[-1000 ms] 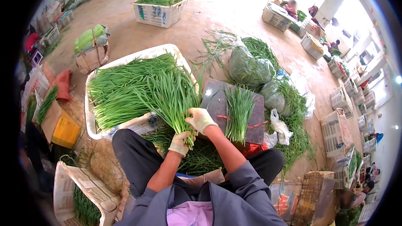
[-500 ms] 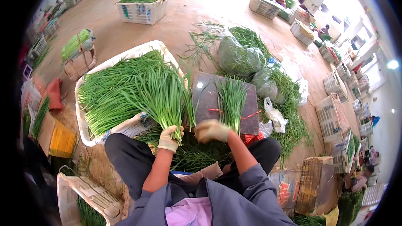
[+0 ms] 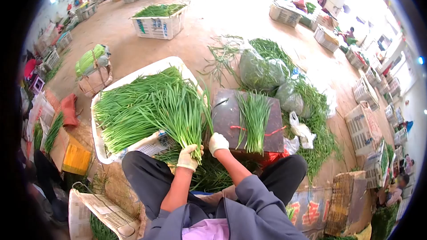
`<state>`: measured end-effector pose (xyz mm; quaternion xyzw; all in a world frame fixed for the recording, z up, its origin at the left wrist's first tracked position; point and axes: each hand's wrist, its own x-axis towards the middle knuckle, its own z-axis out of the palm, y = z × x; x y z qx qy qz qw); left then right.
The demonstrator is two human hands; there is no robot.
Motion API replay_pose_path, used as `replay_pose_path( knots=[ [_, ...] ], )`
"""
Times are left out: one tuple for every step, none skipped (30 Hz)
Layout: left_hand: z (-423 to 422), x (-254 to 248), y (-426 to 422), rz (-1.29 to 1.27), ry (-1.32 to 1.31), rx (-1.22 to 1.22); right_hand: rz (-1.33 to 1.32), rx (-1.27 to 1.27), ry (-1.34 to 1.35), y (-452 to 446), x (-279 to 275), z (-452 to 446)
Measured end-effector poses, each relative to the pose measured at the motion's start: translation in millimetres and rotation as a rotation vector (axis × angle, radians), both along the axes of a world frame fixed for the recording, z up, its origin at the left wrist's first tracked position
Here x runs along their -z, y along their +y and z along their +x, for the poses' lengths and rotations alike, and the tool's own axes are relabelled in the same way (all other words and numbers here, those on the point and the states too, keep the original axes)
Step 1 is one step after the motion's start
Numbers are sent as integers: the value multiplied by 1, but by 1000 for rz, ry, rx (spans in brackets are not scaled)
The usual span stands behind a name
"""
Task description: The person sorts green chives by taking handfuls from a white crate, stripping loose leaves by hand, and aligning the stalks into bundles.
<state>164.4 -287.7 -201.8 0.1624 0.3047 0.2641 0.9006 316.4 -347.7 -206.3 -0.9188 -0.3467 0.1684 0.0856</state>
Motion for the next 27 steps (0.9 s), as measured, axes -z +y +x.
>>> replay_pose_path(
  knots=[
    [0, -1, 0, -22, -5, 7, 13, 43, -5, -2, -4, 0],
    [-1, -1, -2, -26, -18, 20, 40, 60, 38, -3, -7, 3],
    [-1, 1, 1, -41, 2, 36, 68, 78, 80, -6, -5, 9],
    [-2, -2, -1, -11, -4, 28, 156, 65, 130, -11, 12, 18],
    [-1, -6, -1, 20, -15, 18, 245, 49, 172, -16, 33, 34],
    [1, 2, 1, 11, -13, 29, 364, 168, 449, -23, -14, 33],
    [0, -1, 0, -7, -11, 9, 480, 319, 704, -30, -69, 29],
    [-1, -3, 1, -14, -24, 5, 483, 289, 430, -36, -25, 66],
    [0, -4, 1, -21, -37, 0, 637, 265, 437, -51, -23, 96],
    [0, -7, 0, -18, -45, -7, 688, 330, 467, -62, -52, 106],
    [-1, 0, 2, 10, -65, 13, 742, 395, 495, -72, -84, 116],
    [-2, 1, 2, 0, -64, 35, 781, 440, 484, -83, -113, 121],
    [-2, 1, 3, -9, -65, 56, 802, 397, 312, -93, -117, 135],
    [0, 0, 4, -6, -76, 65, 759, 388, 228, -105, -112, 157],
    [2, 1, 3, -5, -83, 46, 706, 332, 6, -117, -84, 189],
    [3, -3, 2, -6, -73, 42, 660, 374, -49, -125, -84, 196],
    [1, -8, 1, -7, -56, 35, 612, 414, -96, -131, -82, 196],
    [2, -5, 1, -17, -56, 38, 486, 398, -280, -135, -86, 186],
    [2, -1, 2, -25, -50, 34, 426, 399, -259, -147, -55, 206],
    [1, -3, 1, -14, -53, 28, 183, 285, -312, -163, 3, 238],
    [-1, -7, -1, -6, -41, 37, -37, 150, -375, -178, 59, 268],
    [-2, -6, -1, -3, -41, 50, -148, 151, -240, -169, 30, 236],
    [-2, -4, 0, -1, -45, 67, -264, 153, -111, -165, -18, 199],
    [-2, -7, -2, 17, -34, 43, -259, 125, -102, -155, -42, 172],
    [0, -10, -3, 37, -30, 24, -178, 152, -211, -143, -63, 151],
    [2, -7, -3, 45, -39, 5, -97, 184, -320, -131, -80, 131],
    [2, -16, -5, 78, -57, -4, -18, 219, -428, -119, -93, 114]
  ],
)
